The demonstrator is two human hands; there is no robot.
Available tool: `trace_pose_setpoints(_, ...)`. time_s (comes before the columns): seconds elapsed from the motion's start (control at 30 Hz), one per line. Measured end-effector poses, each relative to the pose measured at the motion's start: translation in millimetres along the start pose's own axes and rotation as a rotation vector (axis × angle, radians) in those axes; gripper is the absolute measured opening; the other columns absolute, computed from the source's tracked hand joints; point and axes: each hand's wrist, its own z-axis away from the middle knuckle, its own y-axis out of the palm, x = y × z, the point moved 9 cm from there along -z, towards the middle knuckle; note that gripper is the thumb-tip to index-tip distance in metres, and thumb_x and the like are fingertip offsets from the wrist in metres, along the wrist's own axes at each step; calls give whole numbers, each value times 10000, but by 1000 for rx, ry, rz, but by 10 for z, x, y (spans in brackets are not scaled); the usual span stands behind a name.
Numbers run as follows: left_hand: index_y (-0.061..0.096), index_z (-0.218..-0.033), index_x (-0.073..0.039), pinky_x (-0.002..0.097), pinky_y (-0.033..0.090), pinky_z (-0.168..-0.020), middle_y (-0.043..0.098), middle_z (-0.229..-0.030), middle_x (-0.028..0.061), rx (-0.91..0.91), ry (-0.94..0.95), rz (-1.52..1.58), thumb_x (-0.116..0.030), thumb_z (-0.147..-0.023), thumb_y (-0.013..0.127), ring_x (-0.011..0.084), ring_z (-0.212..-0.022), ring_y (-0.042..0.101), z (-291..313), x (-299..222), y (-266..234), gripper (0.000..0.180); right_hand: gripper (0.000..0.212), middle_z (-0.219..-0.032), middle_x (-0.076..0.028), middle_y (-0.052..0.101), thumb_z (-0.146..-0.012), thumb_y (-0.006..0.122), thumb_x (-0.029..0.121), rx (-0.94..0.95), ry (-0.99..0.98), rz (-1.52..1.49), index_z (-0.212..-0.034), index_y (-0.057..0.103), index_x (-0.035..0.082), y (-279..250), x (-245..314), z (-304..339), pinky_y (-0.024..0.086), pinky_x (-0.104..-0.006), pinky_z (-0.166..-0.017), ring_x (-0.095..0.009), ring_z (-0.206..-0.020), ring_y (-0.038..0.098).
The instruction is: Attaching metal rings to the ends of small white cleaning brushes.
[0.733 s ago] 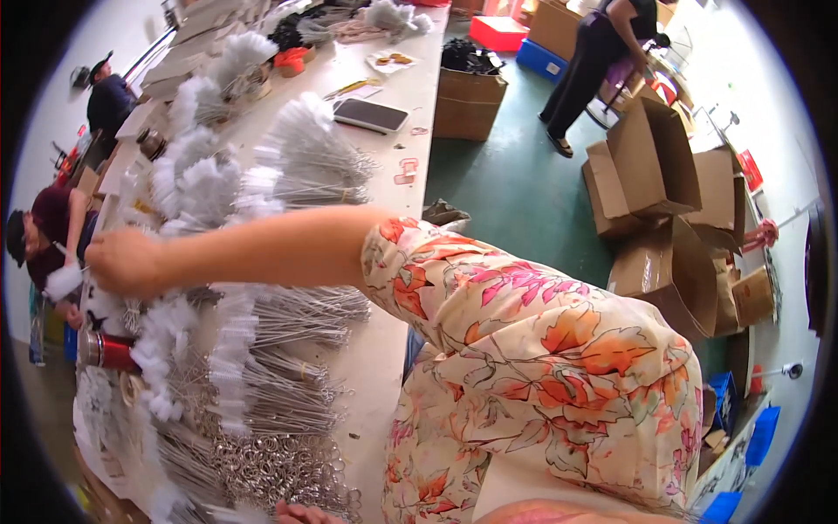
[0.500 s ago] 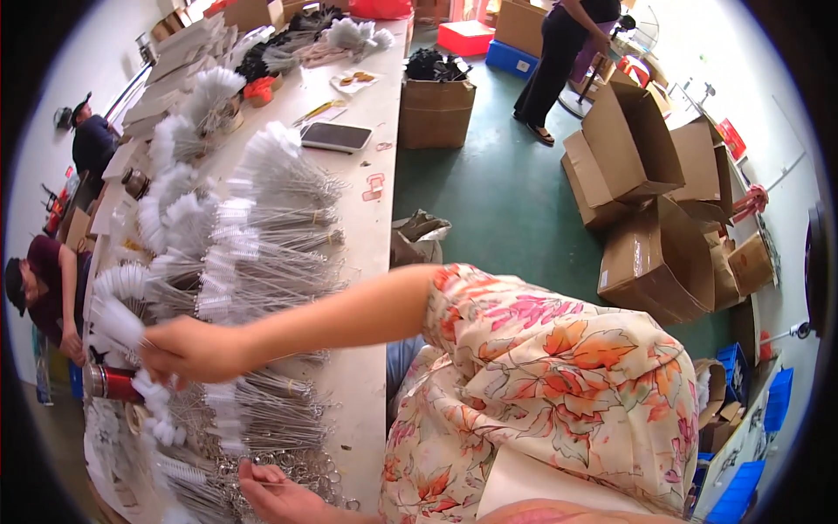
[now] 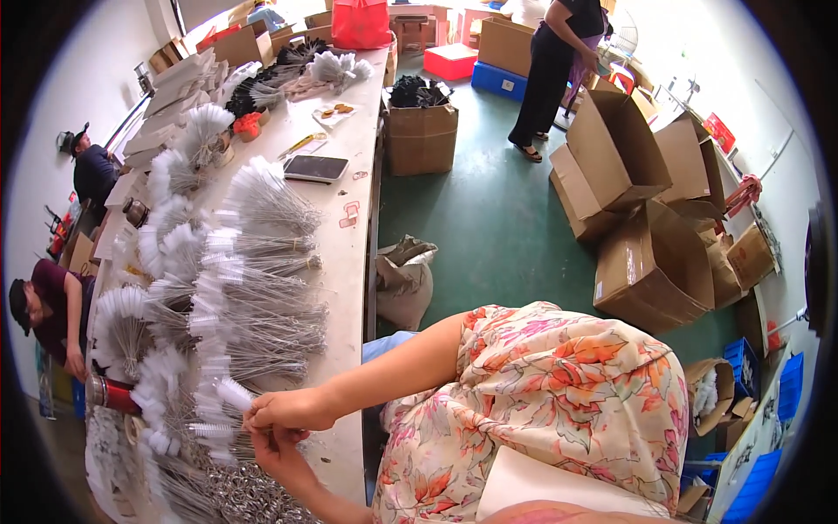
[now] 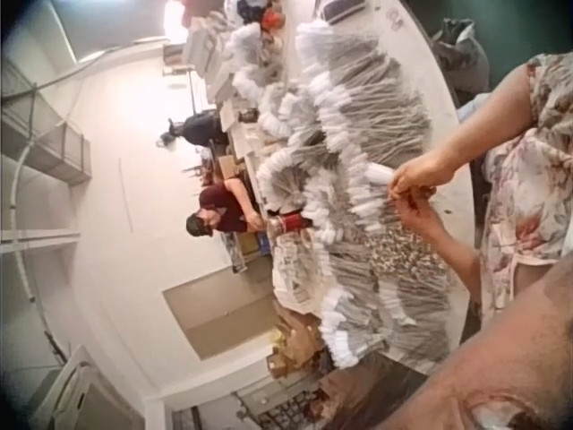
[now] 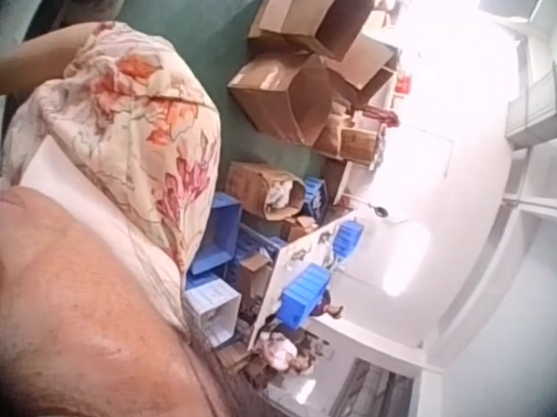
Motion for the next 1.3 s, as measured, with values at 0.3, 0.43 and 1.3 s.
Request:
trace_pose_setpoints(0.3, 516, -1056, 30, 227, 465, -523, 544, -819, 54, -158, 325, -335, -144, -919, 502, 99, -620, 525, 101, -336, -126, 222, 238, -693, -2, 509, -843, 535, 208, 134, -231, 65, -1035, 523, 67, 100, 169, 150, 378, -220, -460, -75, -580, 496)
trace_pose_setpoints(0.43, 502, -1019, 63, 247, 510, -573, 547, -876, 106, -455, 675, -320, -108, -921, 486, 146, -680, 566, 314, -646, -401, 198, 280, -803, -24, 596, -846, 599, 315, -323, -487, 583, -843, 679, 47, -353, 582, 301, 388, -315, -864, -161, -969, 524)
trace_pose_setpoints(1.3, 347, -1297, 35, 381, 422, -868, 433, -1181, 180, -393, 658, -325, -243, -922, 486, 279, -1042, 487, 525, -559, -539, 488, 174, -675, 26, 541, -919, 501, 200, 28, -203, 17, -918, 578, 44, -115, 422, 279, 437, -232, -581, -92, -601, 509)
